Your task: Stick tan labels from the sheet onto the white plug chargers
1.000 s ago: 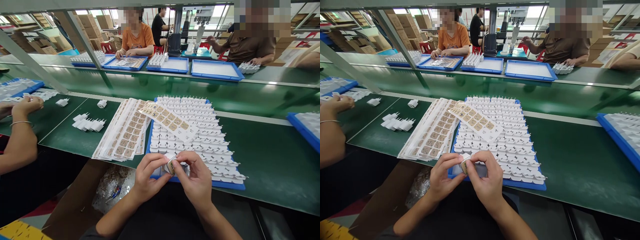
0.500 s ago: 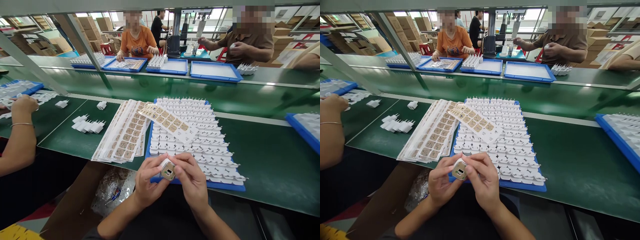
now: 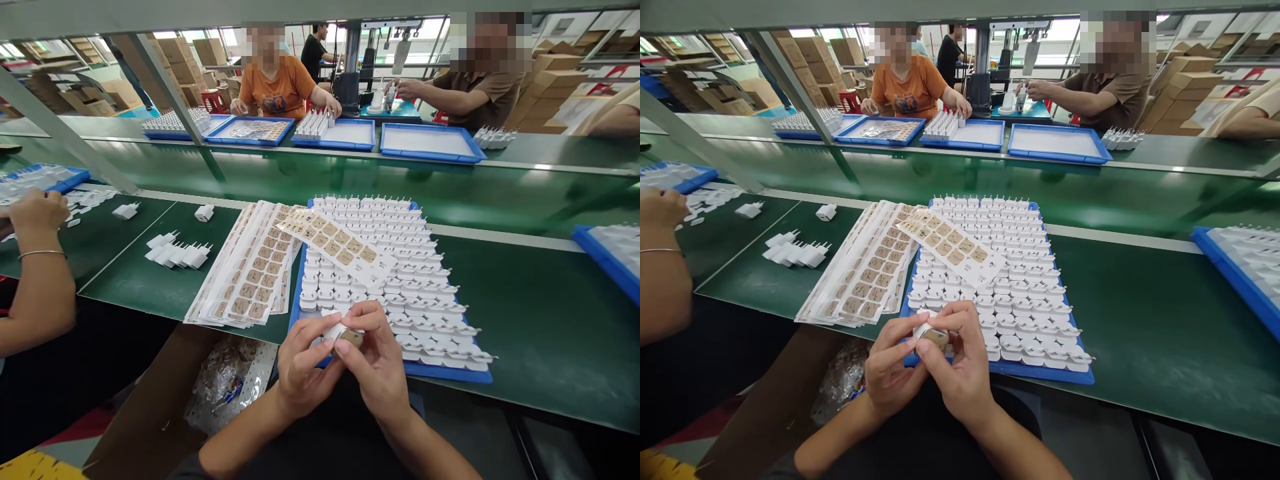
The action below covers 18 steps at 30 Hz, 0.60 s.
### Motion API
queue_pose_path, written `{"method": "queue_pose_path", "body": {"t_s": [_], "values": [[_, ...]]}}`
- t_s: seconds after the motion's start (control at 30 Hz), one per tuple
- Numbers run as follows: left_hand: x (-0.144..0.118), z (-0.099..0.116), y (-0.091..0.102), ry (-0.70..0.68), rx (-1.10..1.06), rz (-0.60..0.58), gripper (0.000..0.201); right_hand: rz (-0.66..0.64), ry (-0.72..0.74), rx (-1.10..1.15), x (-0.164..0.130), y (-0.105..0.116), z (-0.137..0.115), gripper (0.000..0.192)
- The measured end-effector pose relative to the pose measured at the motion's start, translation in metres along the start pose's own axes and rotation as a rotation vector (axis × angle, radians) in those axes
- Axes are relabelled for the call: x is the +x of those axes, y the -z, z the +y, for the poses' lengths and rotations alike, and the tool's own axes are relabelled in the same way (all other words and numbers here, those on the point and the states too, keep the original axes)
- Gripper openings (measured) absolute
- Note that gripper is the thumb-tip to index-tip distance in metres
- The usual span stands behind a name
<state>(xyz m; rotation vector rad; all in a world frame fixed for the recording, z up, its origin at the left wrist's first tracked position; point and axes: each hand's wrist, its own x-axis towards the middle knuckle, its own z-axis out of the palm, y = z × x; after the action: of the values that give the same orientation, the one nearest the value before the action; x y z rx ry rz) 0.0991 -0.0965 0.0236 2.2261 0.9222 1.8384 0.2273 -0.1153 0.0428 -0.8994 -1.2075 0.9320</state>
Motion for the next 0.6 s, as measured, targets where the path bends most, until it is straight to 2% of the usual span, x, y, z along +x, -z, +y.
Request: {"method": "queue_pose_path", "body": {"t_s": [0.33,0.6], "values": [[-0.0023,-0.0007,0.0,-0.056,0.013,0.004,0.031,-0.001,-0.01,-0.016,0.0022,0.0031,0.0002,0.008],[-0.0035,-0.0019,-0.0023,-0.094,0.007,0.02,0.03,0.015,-0.003,0.074,0.0025,0.0007,0.0003,0.01]]}}
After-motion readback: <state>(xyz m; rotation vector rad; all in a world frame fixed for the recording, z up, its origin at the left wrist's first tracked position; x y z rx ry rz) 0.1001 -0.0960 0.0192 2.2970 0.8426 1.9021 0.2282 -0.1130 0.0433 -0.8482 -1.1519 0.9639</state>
